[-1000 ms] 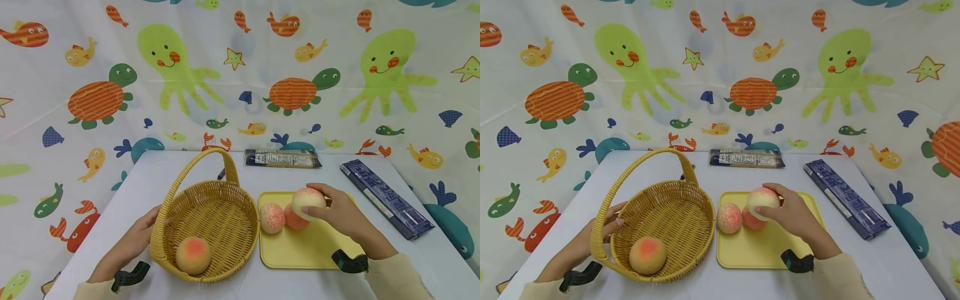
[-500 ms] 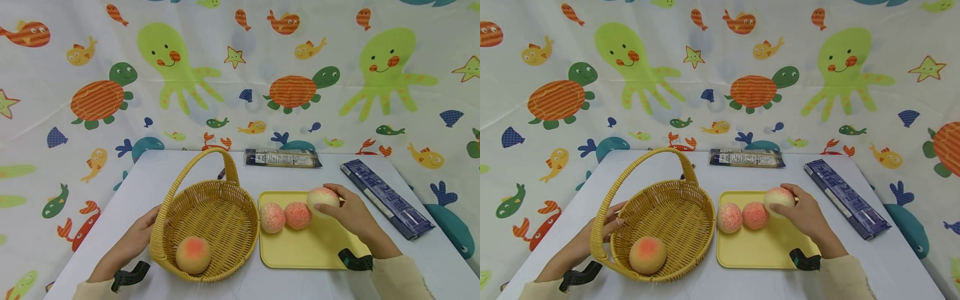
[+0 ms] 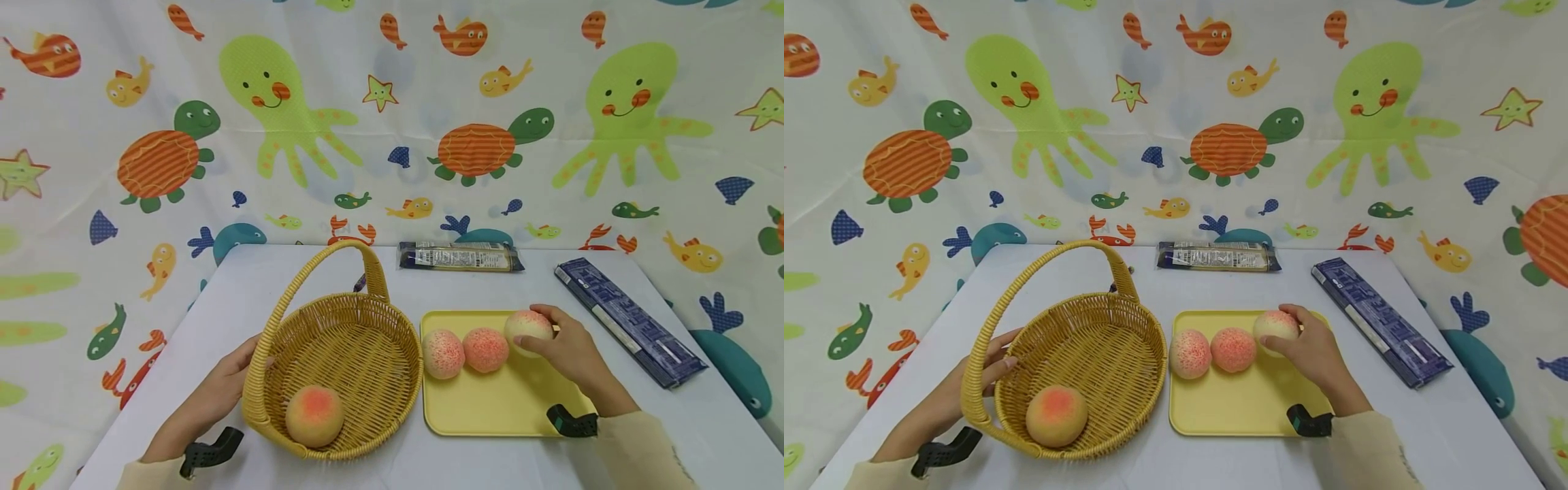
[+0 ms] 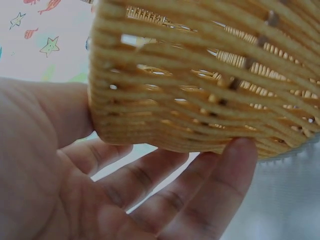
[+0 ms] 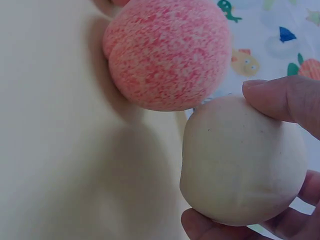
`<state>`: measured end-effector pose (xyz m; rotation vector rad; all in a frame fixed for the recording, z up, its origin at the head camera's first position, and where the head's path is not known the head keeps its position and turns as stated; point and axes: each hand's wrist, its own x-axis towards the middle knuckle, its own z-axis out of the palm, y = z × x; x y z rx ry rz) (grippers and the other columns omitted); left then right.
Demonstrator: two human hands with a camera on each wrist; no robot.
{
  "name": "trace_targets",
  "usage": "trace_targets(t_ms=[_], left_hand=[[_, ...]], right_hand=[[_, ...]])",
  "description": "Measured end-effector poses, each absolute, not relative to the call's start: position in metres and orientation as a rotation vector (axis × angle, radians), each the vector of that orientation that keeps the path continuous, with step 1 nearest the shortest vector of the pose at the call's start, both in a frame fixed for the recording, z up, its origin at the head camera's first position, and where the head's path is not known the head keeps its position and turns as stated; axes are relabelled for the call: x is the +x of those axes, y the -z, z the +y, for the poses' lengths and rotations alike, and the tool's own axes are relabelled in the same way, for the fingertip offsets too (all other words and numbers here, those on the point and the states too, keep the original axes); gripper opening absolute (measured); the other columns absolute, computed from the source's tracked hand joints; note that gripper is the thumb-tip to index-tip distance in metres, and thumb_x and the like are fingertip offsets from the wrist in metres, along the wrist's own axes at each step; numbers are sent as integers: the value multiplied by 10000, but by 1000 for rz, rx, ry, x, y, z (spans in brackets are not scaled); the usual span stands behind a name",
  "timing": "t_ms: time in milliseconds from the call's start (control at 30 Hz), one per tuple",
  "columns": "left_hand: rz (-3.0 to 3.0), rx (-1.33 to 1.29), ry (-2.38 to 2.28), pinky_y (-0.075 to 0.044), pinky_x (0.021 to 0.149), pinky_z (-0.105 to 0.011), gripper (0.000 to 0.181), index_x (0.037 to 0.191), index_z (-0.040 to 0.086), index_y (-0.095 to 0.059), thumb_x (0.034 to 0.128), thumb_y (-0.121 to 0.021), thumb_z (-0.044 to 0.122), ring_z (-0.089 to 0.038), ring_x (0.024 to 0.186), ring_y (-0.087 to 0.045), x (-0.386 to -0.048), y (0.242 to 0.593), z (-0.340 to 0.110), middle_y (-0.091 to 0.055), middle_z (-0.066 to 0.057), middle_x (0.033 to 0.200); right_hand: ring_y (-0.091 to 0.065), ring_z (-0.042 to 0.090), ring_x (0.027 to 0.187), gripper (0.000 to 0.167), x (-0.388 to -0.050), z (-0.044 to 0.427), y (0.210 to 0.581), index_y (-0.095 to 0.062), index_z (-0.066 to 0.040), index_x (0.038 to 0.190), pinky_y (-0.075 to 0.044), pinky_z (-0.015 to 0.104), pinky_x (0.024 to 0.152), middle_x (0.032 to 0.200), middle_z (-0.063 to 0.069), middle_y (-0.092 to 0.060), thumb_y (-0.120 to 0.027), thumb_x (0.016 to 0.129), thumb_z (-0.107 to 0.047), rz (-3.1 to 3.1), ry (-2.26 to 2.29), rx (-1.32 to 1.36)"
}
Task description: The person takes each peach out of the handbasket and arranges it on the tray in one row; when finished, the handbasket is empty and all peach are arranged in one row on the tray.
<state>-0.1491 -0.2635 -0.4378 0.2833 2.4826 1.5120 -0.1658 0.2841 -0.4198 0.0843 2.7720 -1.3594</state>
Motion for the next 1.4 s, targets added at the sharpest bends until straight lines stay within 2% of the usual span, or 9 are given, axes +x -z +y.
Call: trace_targets(t_ms=[200, 433, 600, 867, 1033, 1233, 1400], left_hand=[[2497, 268, -1489, -509, 891, -261, 579, 1601, 77, -350, 1113, -505, 348, -368, 1333, -485, -149, 435, -262, -506, -219, 1524], [2466, 265, -1511, -500, 906, -252, 587, 1620, 100, -337, 1112, -509, 340, -379, 1380, -445, -149, 435, -263, -460, -206, 1573], [2446, 251, -1536, -523, 881, -286, 571, 1606, 80, -342, 1114, -509, 316, -315, 1274, -516, -147, 438, -266, -473, -229, 1541], [2448, 266, -1543, -521, 881, -272, 570, 1608, 70, -339, 1117, -503, 308, -230, 1272, -521, -147, 441, -267, -448, -234, 1563], [2446, 283, -1549, -526, 882, -273, 575, 1613, 71, -330, 1117, -502, 307, -200, 1277, -521, -147, 441, -267, -454, -241, 1556], [2445, 285, -1549, -529, 870, -284, 566, 1609, 74, -340, 1115, -508, 295, -200, 1240, -535, -149, 440, -266, -472, -242, 1533], [2459, 283, -1529, -524, 867, -281, 559, 1601, 68, -348, 1115, -509, 292, -202, 1223, -539, -151, 441, -266, -492, -237, 1512]], right_hand=[[-585, 388, 1182, 844, -167, 285, 425, -403, 24, 1545, -531, 281, 787, 1452, 280, -524, -825, 910, -339, 2776, 1348, 102], [-606, 371, 1135, 832, -168, 284, 429, -426, 16, 1531, -538, 303, 765, 1437, 278, -534, -841, 895, -324, 2788, 1349, 102], [-617, 354, 1104, 819, -170, 282, 432, -447, 17, 1515, -539, 314, 769, 1409, 276, -557, -854, 880, -301, 2798, 1350, 93], [-623, 360, 1093, 807, -170, 281, 436, -464, 11, 1506, -535, 341, 783, 1391, 279, -568, -865, 865, -270, 2829, 1315, 95], [-615, 348, 1081, 811, -166, 282, 437, -450, -5, 1524, -530, 332, 765, 1400, 265, -559, -853, 883, -296, 2815, 1321, 82], [-574, 345, 1084, 726, -161, 284, 436, -435, -22, 1545, -493, 346, 783, 1452, 247, -511, -779, 948, -252, 2791, 1354, 64], [-575, 369, 1127, 757, -158, 285, 436, -447, -16, 1538, -490, 363, 810, 1449, 242, -529, -807, 919, -258, 2814, 1331, 78]])
